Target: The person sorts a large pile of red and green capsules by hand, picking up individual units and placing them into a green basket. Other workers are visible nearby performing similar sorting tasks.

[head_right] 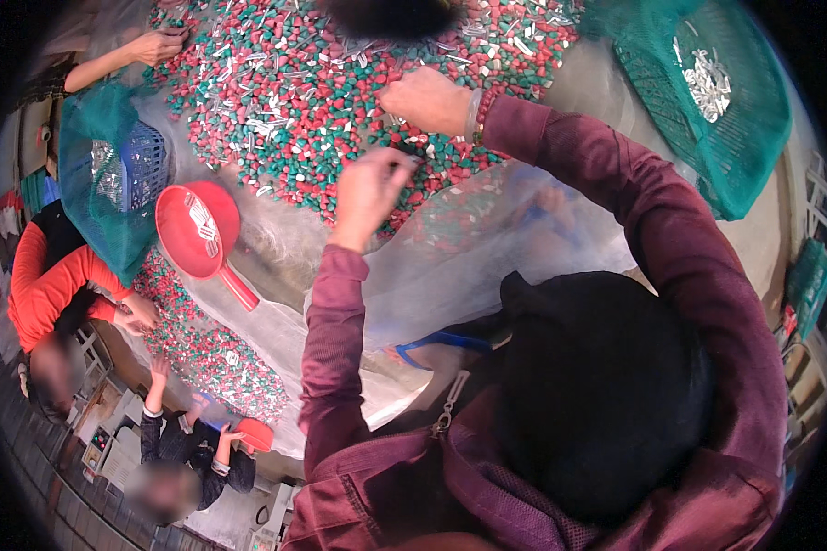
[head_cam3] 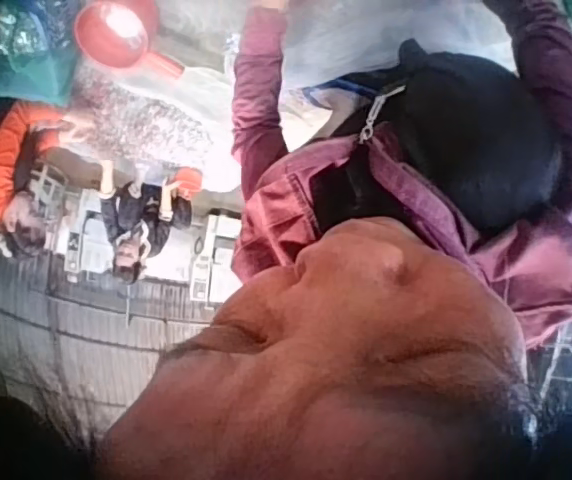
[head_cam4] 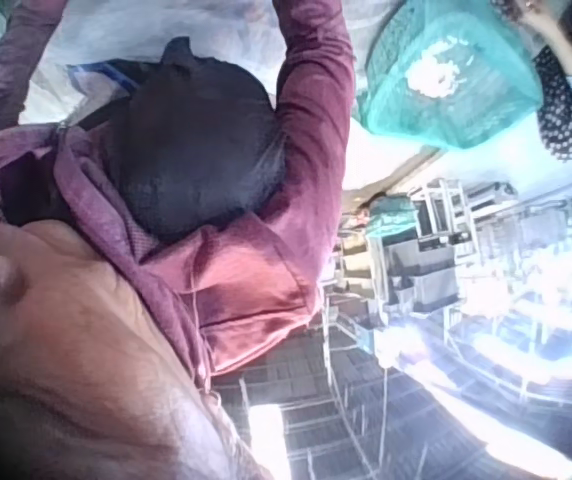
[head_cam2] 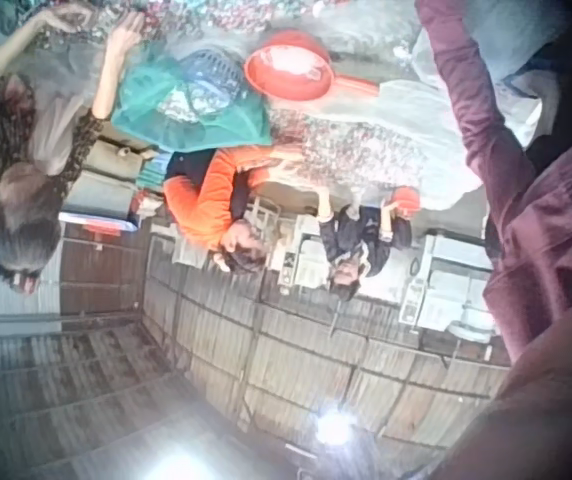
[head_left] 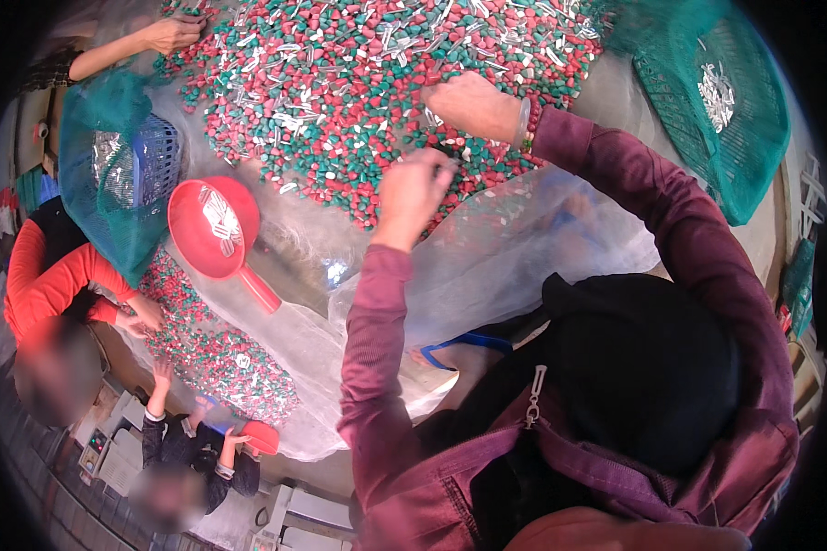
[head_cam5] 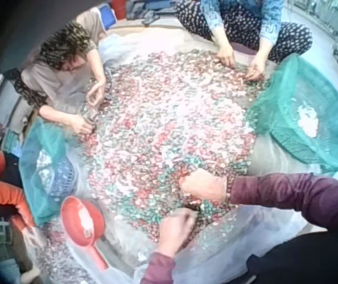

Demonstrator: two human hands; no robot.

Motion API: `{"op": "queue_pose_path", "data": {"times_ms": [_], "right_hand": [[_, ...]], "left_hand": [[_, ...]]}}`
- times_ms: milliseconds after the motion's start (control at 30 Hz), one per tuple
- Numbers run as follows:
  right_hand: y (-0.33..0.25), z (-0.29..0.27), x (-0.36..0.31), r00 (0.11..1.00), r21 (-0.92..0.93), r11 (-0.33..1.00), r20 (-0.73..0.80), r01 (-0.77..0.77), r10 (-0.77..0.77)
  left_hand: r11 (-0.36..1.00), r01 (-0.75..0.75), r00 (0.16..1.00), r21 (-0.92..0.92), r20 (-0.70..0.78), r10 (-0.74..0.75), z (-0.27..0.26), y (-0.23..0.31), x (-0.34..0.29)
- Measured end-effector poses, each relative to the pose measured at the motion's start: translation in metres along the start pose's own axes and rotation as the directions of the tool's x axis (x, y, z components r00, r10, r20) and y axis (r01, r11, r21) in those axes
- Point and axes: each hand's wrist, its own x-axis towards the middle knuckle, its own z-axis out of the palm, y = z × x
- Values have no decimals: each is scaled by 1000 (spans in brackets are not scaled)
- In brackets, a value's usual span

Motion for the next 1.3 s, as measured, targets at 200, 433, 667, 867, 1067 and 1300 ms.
{"op": "queue_pose_path", "data": {"times_ms": [200, 433, 667, 867, 1067, 1300], "right_hand": [[18, 5, -4, 982, 257, 951, 131, -170, 140], [16, -13, -34, 904, 634, 712, -48, -302, 426], [-12, -18, -10, 983, 73, 984, 99, -160, 152], [-7, -7, -5, 983, 82, 995, 180, -58, 42], [-8, 4, -3, 960, 70, 990, 262, -120, 98], [17, -18, -9, 932, 704, 709, -233, -36, 279]], "left_hand": [[-32, 175, 968, -984, 178, -179, -54, -9, 1], [508, 522, 845, -685, 338, -414, -42, 3, 62], [844, 396, 916, 361, -96, -389, 12, 8, 74], [620, 418, 866, -664, 83, -493, -13, -21, 43], [-81, -42, 873, -996, 3, -488, -76, -68, -56], [675, 674, 720, 301, -472, -508, -88, -149, -70]]}}
